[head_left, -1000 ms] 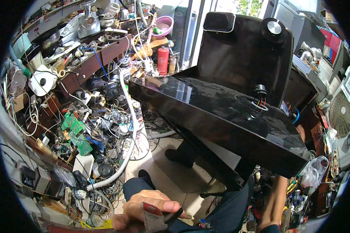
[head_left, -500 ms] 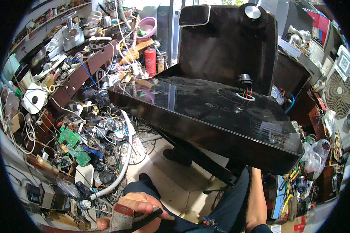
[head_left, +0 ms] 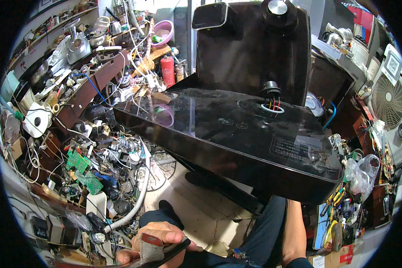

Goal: The person is repairing a black kitchen appliance, likely a rice cooker, by manipulating a knob and wires on its surface. They use a flashlight to inspect the internal components and a smartphone to take a photo of the work area.

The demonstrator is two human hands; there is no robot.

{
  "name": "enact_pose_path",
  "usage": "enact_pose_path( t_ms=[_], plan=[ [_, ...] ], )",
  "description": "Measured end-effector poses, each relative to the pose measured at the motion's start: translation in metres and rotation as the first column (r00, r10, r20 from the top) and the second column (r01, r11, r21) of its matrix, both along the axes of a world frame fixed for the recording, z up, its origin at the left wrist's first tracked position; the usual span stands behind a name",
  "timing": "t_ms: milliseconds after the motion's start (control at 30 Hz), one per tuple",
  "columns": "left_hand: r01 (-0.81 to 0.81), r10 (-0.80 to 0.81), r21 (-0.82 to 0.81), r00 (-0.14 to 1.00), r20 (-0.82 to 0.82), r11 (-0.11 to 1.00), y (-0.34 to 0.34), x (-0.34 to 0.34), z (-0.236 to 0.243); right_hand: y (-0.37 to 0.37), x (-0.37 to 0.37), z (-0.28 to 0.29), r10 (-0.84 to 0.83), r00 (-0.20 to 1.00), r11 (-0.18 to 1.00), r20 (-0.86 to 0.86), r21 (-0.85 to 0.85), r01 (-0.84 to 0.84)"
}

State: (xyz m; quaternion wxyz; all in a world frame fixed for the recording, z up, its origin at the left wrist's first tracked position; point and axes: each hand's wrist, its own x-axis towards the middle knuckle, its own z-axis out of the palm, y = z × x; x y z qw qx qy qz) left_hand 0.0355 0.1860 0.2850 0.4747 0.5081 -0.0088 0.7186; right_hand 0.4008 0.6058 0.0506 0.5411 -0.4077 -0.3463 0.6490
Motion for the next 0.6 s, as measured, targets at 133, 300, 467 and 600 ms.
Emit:
enact_pose_path(
  t_ms=[133, 300, 467, 600],
  plan=[
    [-0.309, 0.302, 0.067, 0.948, 0.097, 0.949, 0.015, 0.018, -0.015, 0.008, 0.003, 0.009, -0.028, 0.996, 0.979, 0.081, -0.201, 0.044],
    [-0.159, 0.635, -0.77, 0.678, 0.371, 0.619, -0.027, 0.053, -0.013, 0.0, 0.003, 0.009, -0.105, 0.704, 0.966, 0.702, 0.24, -0.095],
    [0.572, -0.311, -0.546, 0.809, 0.498, 0.612, -0.011, 0.011, 0.029, -0.014, -0.008, 0.024, -0.155, 0.712, 0.951, 0.685, 0.298, -0.08],
    [0.839, -0.624, -0.398, 0.543, 0.562, 0.372, -0.014, -0.019, 0.016, 0.002, -0.001, 0.008, -0.059, 0.92, 0.994, 0.388, 0.111, 0.017]
  ],
)
